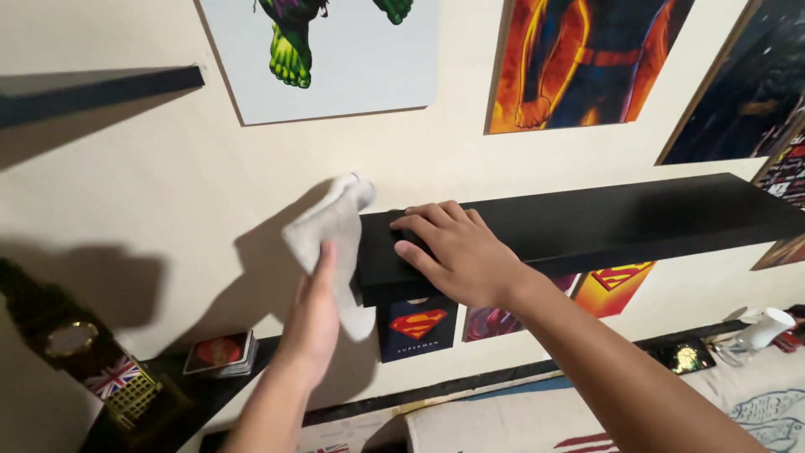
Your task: Cleaning and dusting a wall-mounted shelf using a cloth and spray bottle.
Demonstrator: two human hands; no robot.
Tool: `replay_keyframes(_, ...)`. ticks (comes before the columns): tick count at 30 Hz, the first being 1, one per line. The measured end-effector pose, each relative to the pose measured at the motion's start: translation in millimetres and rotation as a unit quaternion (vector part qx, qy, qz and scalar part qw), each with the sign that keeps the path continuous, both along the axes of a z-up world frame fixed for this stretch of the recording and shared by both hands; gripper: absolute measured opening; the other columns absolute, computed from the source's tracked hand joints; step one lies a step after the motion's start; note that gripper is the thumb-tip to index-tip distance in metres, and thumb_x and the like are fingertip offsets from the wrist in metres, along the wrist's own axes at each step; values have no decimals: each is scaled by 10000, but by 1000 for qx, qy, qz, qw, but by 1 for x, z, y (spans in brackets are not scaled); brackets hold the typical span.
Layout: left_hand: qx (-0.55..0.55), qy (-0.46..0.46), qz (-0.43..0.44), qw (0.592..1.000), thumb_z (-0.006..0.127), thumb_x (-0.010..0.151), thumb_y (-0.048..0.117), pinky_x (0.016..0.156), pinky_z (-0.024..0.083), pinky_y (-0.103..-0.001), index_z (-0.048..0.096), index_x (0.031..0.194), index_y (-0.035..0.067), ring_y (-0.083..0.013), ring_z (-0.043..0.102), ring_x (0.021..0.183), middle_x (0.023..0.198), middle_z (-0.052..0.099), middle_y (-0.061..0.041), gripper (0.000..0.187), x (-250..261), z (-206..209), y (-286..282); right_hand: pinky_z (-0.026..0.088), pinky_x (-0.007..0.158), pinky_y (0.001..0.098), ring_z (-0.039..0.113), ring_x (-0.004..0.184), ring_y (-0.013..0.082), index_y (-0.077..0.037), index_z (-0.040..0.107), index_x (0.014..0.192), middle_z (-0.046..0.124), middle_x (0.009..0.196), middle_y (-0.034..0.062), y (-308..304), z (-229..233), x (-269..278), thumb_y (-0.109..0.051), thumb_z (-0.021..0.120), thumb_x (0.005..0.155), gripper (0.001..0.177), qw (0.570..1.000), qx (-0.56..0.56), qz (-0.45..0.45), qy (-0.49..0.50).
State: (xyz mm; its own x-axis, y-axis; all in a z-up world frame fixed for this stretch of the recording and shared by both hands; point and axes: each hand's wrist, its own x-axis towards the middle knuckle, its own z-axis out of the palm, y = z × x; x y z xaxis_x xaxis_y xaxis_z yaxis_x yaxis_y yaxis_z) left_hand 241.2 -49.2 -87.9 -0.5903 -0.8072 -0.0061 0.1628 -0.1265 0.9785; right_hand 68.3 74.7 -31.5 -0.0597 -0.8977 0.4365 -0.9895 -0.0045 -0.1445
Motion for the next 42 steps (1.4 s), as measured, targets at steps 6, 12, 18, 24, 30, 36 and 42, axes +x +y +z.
replay_keyframes(6,-36,67,-44,996,488,956,542,1096,393,-367,539,1471,-33,-233,556,1327,1482,618,-172,774,29,-11,20,308,1130,480,427,1362,319,-122,585,1379,536,1433,121,1,5,1,-582,468,981,620,999,25,-18,-19)
replay_keyframes(12,7,-7,-10,1000,459,944,582,1106,378,-308,494,1467,38,-138,538,1344,1479,587,-47,756,1,4,2,276,1140,496,392,1378,348,-96,562,1406,494,1462,153,5,11,7,-776,580,807,906,999,49,-15,9)
replay_keyframes(18,69,-90,12,993,537,1046,549,936,47,-675,549,1495,62,-645,157,1243,1444,529,-345,662,40,-25,14,297,1132,495,406,1372,334,-101,576,1384,499,1470,130,2,10,5,-765,604,798,887,999,31,-9,3)
replay_keyframes(24,-7,41,-43,998,493,923,571,1142,360,-358,525,1463,-2,-215,544,1367,1492,609,-114,788,22,-3,0,306,1103,496,416,1340,336,-96,569,1376,503,1448,123,0,13,7,-754,630,793,882,999,35,-16,12)
replay_keyframes(30,-30,-6,-59,998,430,970,594,1170,333,-344,501,1474,-11,-174,503,1427,1516,582,-87,790,18,6,-8,327,1104,474,441,1321,317,-104,565,1381,523,1422,113,0,12,9,-753,617,789,880,999,35,-17,19)
replay_keyframes(36,85,71,-99,989,504,894,520,1122,416,-417,483,1524,73,-223,573,1343,1472,607,-106,772,46,15,21,318,1096,482,431,1316,328,-85,556,1378,513,1420,129,-2,12,6,-763,633,792,900,999,32,-20,24)
replay_keyframes(42,-37,32,-67,997,451,964,568,1148,390,-365,485,1485,2,-203,564,1368,1491,596,-122,770,3,3,-27,326,1091,478,447,1309,317,-100,566,1382,531,1407,117,0,12,7,-752,623,787,884,999,26,-14,24)
